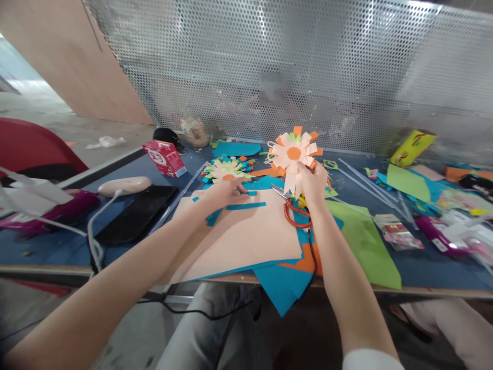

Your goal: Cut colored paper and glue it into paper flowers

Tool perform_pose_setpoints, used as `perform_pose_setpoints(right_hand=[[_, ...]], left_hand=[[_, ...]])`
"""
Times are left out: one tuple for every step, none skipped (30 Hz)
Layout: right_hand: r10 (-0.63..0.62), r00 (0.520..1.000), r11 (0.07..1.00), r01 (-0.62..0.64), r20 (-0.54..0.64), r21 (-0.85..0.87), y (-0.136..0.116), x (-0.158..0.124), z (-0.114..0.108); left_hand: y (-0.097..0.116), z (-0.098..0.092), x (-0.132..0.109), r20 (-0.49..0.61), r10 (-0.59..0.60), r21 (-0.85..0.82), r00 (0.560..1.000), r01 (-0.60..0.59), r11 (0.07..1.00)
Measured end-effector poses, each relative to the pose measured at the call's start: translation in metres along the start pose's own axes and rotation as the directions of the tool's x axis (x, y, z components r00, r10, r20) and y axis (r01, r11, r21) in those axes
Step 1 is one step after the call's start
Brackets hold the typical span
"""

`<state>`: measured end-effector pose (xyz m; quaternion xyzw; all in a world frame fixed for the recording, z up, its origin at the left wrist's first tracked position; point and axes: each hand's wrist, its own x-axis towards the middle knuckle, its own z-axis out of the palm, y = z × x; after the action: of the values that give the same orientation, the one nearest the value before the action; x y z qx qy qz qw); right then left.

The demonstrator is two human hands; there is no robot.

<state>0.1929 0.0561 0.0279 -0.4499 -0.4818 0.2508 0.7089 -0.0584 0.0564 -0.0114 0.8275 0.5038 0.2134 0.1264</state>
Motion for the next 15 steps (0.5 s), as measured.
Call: perform_pose_setpoints(right_hand=[[-0.009, 1.000, 1.000, 0.009, -0.030, 0.014, -0.001, 0.003, -0.002], [-0.022, 0.998, 0.999, 0.023, -0.056, 0.025, -0.002, 0.006, -0.004], [-0.038, 0.996, 0.998, 0.041, -0.080, 0.037, -0.003, 0.010, -0.007], [-0.056, 0.993, 0.997, 0.062, -0.103, 0.053, -0.004, 0.013, -0.010], [-0.076, 0.989, 0.994, 0.085, -0.126, 0.069, -0.005, 0.017, -0.013], [-0.096, 0.983, 0.990, 0.110, -0.154, 0.084, -0.006, 0.020, -0.016], [-0.113, 0.977, 0.986, 0.133, -0.182, 0.101, -0.007, 0.023, -0.019], [-0.125, 0.970, 0.982, 0.152, -0.209, 0.116, -0.008, 0.026, -0.022], [-0.132, 0.964, 0.978, 0.164, -0.232, 0.126, -0.009, 0.029, -0.025], [-0.136, 0.960, 0.977, 0.172, -0.246, 0.129, -0.009, 0.031, -0.027], [-0.140, 0.956, 0.976, 0.177, -0.256, 0.127, -0.009, 0.032, -0.029], [-0.144, 0.955, 0.976, 0.180, -0.258, 0.121, -0.008, 0.034, -0.030], [-0.149, 0.955, 0.977, 0.183, -0.255, 0.113, -0.008, 0.035, -0.031], [-0.156, 0.957, 0.976, 0.187, -0.246, 0.108, -0.007, 0.036, -0.032], [-0.161, 0.958, 0.975, 0.191, -0.238, 0.110, -0.007, 0.036, -0.032]], left_hand=[[0.001, 0.000, 0.000, 0.008, -0.001, 0.014, 1.000, 0.001, 1.000], [0.003, 0.000, 0.001, 0.014, -0.009, 0.032, 1.000, 0.008, 0.999], [0.003, 0.001, 0.002, 0.018, -0.020, 0.050, 1.000, 0.019, 0.999], [0.004, 0.001, 0.004, 0.017, -0.032, 0.068, 0.999, 0.031, 0.997], [0.004, 0.002, 0.006, 0.015, -0.044, 0.089, 0.999, 0.043, 0.995], [0.004, 0.003, 0.009, 0.010, -0.053, 0.108, 0.999, 0.051, 0.993], [0.004, 0.004, 0.011, 0.008, -0.054, 0.124, 0.999, 0.053, 0.991], [0.003, 0.005, 0.012, 0.005, -0.049, 0.131, 0.999, 0.048, 0.990], [0.002, 0.006, 0.013, -0.003, -0.045, 0.128, 0.999, 0.045, 0.991], [0.001, 0.007, 0.013, -0.013, -0.039, 0.118, 0.999, 0.041, 0.992], [0.000, 0.007, 0.012, -0.020, -0.029, 0.104, 0.999, 0.031, 0.994], [-0.002, 0.008, 0.012, -0.026, -0.015, 0.092, 1.000, 0.017, 0.996], [-0.003, 0.009, 0.011, -0.030, 0.005, 0.084, 1.000, -0.003, 0.996], [-0.003, 0.009, 0.010, -0.036, 0.028, 0.083, 0.999, -0.025, 0.996], [-0.004, 0.010, 0.010, -0.041, 0.048, 0.085, 0.998, -0.044, 0.995]])
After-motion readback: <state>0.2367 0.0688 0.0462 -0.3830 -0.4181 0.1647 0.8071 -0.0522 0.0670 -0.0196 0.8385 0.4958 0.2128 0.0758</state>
